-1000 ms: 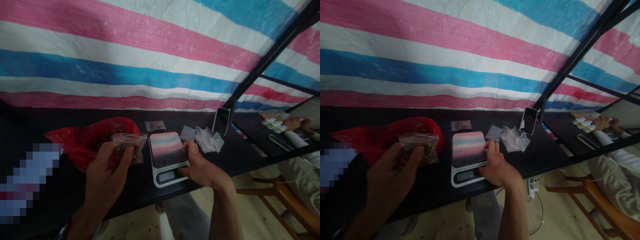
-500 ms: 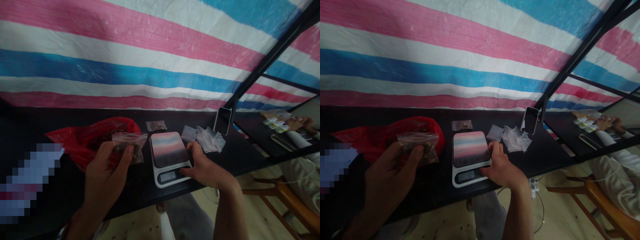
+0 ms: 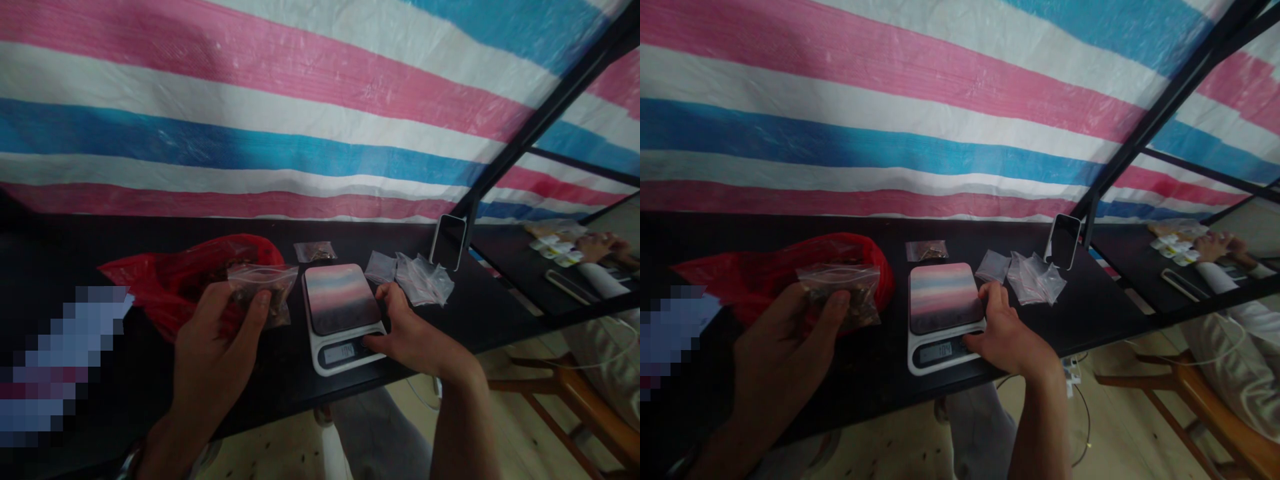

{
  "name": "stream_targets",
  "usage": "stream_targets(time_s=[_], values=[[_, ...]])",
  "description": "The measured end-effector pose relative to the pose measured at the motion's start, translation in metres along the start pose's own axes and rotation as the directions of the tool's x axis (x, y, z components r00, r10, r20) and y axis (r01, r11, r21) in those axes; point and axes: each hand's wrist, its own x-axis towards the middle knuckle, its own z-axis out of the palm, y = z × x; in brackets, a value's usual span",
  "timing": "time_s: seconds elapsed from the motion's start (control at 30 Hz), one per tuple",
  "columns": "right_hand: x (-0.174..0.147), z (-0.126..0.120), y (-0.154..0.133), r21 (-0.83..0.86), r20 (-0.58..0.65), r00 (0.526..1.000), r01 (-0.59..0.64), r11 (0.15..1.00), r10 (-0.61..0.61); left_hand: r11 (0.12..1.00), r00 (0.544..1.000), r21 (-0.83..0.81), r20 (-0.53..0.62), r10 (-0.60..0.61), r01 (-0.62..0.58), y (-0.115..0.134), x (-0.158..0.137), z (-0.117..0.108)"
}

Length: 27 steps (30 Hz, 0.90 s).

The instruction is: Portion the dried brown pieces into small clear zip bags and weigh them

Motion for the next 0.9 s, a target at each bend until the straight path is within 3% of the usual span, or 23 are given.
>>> stream_targets(time_s=[0.23,0.6,0.77,0.9], values=[[0.002,0.002,-0.01,0.013,0.058,0.996,-0.075,0.997,0.075,1.0,1.0,0.01,-0.004,0.014,-0.014,0.005,0.002,-0.002],[-0.001,-0.001,-0.006,0.032,0.055,0.998,0.0,0.999,-0.002,1.0,1.0,0.024,-0.014,-0.008,0.008,0.001,0.003,-0.001],[-0.001,-0.001,-0.005,0.028,0.056,0.997,-0.048,0.998,0.046,1.0,1.0,0.007,-0.017,-0.016,0.017,0.003,0.004,-0.002],[0.0,-0.001,-0.01,-0.001,0.049,0.986,-0.161,0.987,0.161,1.0,1.0,0.02,-0.02,-0.008,0.008,0.001,0.004,-0.001]])
